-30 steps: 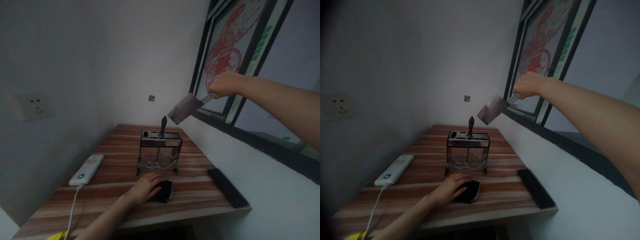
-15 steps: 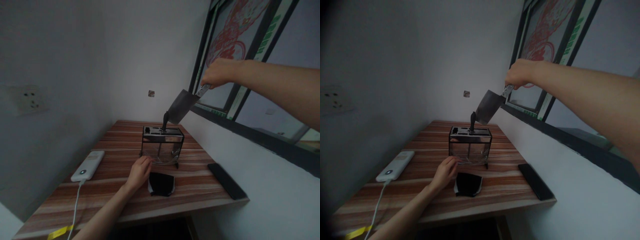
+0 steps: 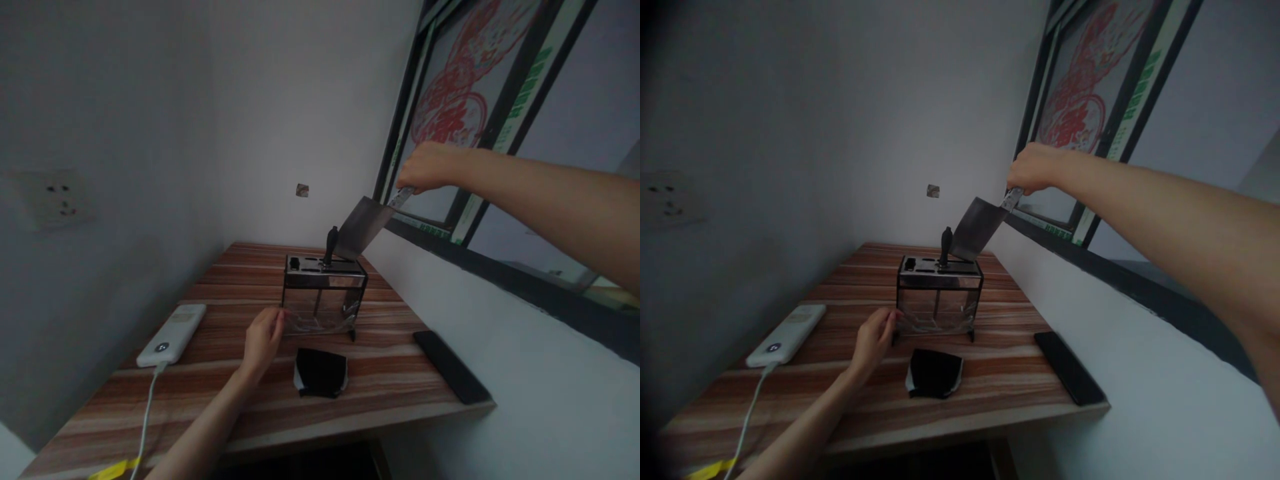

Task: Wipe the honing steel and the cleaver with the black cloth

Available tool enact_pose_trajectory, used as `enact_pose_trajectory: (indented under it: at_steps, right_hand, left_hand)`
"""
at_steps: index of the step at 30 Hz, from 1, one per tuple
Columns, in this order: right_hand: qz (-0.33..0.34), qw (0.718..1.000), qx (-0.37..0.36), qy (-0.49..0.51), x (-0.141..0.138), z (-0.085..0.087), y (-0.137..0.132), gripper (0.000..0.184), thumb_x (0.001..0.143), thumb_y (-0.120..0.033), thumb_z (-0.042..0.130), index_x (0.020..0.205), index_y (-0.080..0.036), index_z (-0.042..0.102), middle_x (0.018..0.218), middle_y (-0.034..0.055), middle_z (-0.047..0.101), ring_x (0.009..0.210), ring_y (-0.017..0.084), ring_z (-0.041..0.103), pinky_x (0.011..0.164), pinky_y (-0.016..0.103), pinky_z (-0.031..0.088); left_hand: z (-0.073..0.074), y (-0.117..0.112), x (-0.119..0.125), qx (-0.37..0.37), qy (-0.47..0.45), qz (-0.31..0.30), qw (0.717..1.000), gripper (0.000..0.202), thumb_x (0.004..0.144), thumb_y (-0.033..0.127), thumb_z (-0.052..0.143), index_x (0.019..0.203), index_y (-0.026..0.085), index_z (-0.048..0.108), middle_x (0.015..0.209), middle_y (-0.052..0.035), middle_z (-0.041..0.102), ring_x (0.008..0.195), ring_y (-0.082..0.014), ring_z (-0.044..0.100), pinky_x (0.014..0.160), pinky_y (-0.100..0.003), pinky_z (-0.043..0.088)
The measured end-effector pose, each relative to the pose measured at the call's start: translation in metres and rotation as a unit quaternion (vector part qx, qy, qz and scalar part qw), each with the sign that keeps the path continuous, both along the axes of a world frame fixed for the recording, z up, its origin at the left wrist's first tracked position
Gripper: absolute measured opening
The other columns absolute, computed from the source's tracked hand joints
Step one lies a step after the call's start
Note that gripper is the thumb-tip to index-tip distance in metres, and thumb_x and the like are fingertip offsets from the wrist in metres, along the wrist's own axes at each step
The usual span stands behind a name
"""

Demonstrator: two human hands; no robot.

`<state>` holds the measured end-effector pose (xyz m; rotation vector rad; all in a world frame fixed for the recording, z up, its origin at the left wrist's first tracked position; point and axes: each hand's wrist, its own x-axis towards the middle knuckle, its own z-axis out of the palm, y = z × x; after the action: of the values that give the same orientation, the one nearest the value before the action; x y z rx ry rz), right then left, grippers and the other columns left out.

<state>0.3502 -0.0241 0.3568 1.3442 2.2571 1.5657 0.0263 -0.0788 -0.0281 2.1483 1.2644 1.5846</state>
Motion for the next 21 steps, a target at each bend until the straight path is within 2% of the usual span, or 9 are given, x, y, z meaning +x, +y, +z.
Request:
enact_pose_trajectory:
  at_steps: [2,3,6,10,13,17,21]
  right_hand:
    - [-0.080,0.984,-0.067,-0.145,-0.011,0.001,-0.011,0.019,0.071,-0.032,0.070,0.071,-0.013,0.071,0.075,0.0031,0.074,0.074,0.013,0.066,0.068,0.025,0.039]
    - [-0.109,0.972,-0.082,-0.189,-0.016,0.001,-0.016,0.019,0.069,-0.031,0.073,0.079,-0.014,0.071,0.081,0.0046,0.074,0.078,0.015,0.066,0.070,0.027,0.039]
    - [-0.138,0.958,-0.083,-0.237,-0.029,0.002,-0.024,0.024,0.075,-0.028,0.067,0.093,-0.012,0.070,0.086,0.0074,0.073,0.087,0.018,0.065,0.074,0.030,0.039]
    - [-0.106,0.956,-0.083,-0.262,-0.038,-0.002,-0.015,0.041,0.088,-0.031,0.039,0.084,-0.004,0.069,0.084,0.0082,0.072,0.088,0.013,0.063,0.072,0.029,0.036]
    - [-0.072,0.958,-0.089,-0.264,-0.045,-0.007,-0.003,0.046,0.090,-0.027,0.031,0.076,-0.003,0.069,0.081,0.0093,0.071,0.087,0.010,0.061,0.070,0.030,0.035]
    - [-0.071,0.964,-0.115,-0.230,-0.060,-0.019,0.007,0.042,0.091,-0.018,0.034,0.069,-0.005,0.068,0.079,0.0055,0.071,0.091,0.011,0.060,0.076,0.030,0.035]
    - [-0.072,0.957,-0.166,-0.225,-0.074,-0.040,0.011,0.015,0.082,-0.013,0.055,0.078,-0.006,0.068,0.084,0.0098,0.071,0.091,0.015,0.059,0.077,0.033,0.035]
  left_hand:
    - [0.000,0.001,-0.002,-0.004,-0.016,0.009,1.000,0.029,0.092,0.030,0.036,0.085,0.020,0.062,0.083,-0.0047,0.066,0.081,-0.0188,0.061,0.074,-0.028,0.045]
    - [0.000,0.001,-0.003,-0.006,-0.022,0.011,1.000,0.030,0.092,0.031,0.035,0.085,0.019,0.062,0.083,-0.0048,0.066,0.080,-0.0187,0.061,0.073,-0.028,0.045]
    - [0.001,0.000,-0.003,-0.013,-0.028,0.009,0.999,0.031,0.092,0.032,0.034,0.085,0.019,0.061,0.082,-0.0046,0.065,0.079,-0.0185,0.061,0.072,-0.028,0.045]
    - [0.001,-0.002,-0.002,-0.016,-0.034,0.005,0.999,0.030,0.093,0.031,0.033,0.085,0.019,0.060,0.082,-0.0044,0.064,0.079,-0.0185,0.061,0.072,-0.028,0.045]
    - [0.002,-0.001,-0.001,-0.011,-0.038,0.004,0.999,0.030,0.093,0.031,0.032,0.086,0.020,0.059,0.083,-0.0049,0.063,0.080,-0.0189,0.060,0.073,-0.029,0.045]
    - [0.004,-0.001,0.000,-0.005,-0.036,0.003,0.999,0.030,0.093,0.031,0.032,0.085,0.020,0.059,0.084,-0.0053,0.063,0.082,-0.0193,0.059,0.075,-0.030,0.045]
    - [0.005,0.000,0.000,-0.002,-0.031,0.003,1.000,0.030,0.093,0.030,0.032,0.084,0.019,0.059,0.084,-0.0050,0.063,0.082,-0.0192,0.059,0.076,-0.031,0.045]
